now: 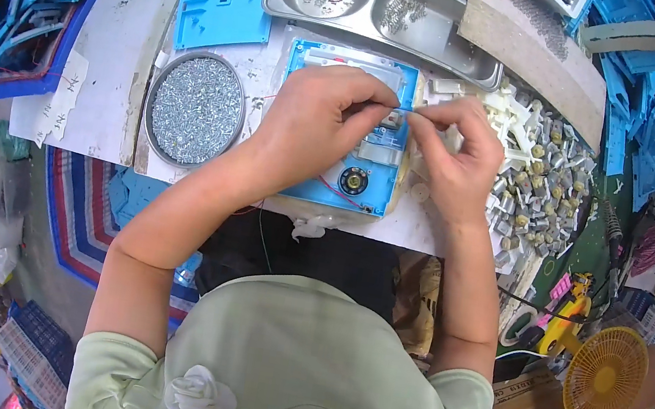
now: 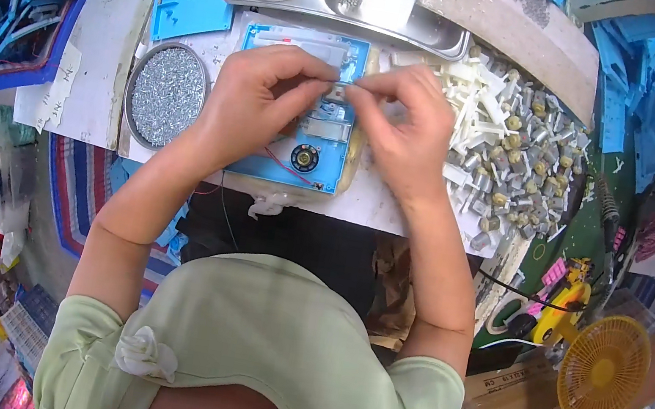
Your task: Assembling an electronic device by soldering wires and screwing the plastic housing.
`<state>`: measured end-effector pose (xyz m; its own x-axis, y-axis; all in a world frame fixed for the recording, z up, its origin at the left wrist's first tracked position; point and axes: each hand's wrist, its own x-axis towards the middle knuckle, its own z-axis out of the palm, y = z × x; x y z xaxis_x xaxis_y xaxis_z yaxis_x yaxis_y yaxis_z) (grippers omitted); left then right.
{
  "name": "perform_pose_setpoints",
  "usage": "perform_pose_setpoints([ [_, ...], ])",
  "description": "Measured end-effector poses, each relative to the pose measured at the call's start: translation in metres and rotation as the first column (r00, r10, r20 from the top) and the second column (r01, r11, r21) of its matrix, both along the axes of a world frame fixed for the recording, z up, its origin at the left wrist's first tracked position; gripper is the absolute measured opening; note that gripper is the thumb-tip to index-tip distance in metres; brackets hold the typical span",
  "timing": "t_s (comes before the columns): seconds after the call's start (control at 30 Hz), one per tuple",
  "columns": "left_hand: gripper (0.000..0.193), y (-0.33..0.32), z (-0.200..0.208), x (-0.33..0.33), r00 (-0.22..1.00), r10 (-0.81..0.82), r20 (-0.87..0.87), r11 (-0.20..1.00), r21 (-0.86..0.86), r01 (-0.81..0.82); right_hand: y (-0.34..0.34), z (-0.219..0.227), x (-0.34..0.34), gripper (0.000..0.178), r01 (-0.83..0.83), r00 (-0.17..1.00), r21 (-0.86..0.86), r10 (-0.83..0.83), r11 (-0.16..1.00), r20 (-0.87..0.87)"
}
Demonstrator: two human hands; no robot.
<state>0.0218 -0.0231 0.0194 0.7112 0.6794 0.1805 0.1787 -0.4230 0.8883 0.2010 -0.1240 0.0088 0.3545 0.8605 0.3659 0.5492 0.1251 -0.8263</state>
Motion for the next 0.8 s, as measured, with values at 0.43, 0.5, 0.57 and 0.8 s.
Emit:
perform_pose_setpoints([
  [0.43, 0.011, 0.000, -0.008, 0.000, 0.999, 0.038, -0.035, 0.840, 0.542, -0.013, -0.209, 0.031, 0.166, 0.026, 0.779, 0.435, -0.005, -0.547, 0.626, -0.715],
  [0.5, 0.012, 0.000, -0.009, 0.001, 0.998, 0.053, -0.044, 0.822, 0.569, -0.019, -0.224, 0.023, 0.198, 0.023, 0.747, 0.413, -0.021, -0.489, 0.664, -0.769],
  [0.57, 0.012, 0.000, -0.007, 0.000, 0.996, 0.065, -0.064, 0.819, 0.573, -0.016, -0.228, 0.016, 0.207, 0.023, 0.700, 0.353, -0.038, -0.393, 0.713, -0.849],
  [0.8, 0.016, 0.002, -0.007, 0.007, 0.998, 0.048, -0.044, 0.836, 0.548, -0.016, -0.217, 0.020, 0.217, 0.034, 0.835, 0.441, 0.029, -0.637, 0.549, -0.632],
])
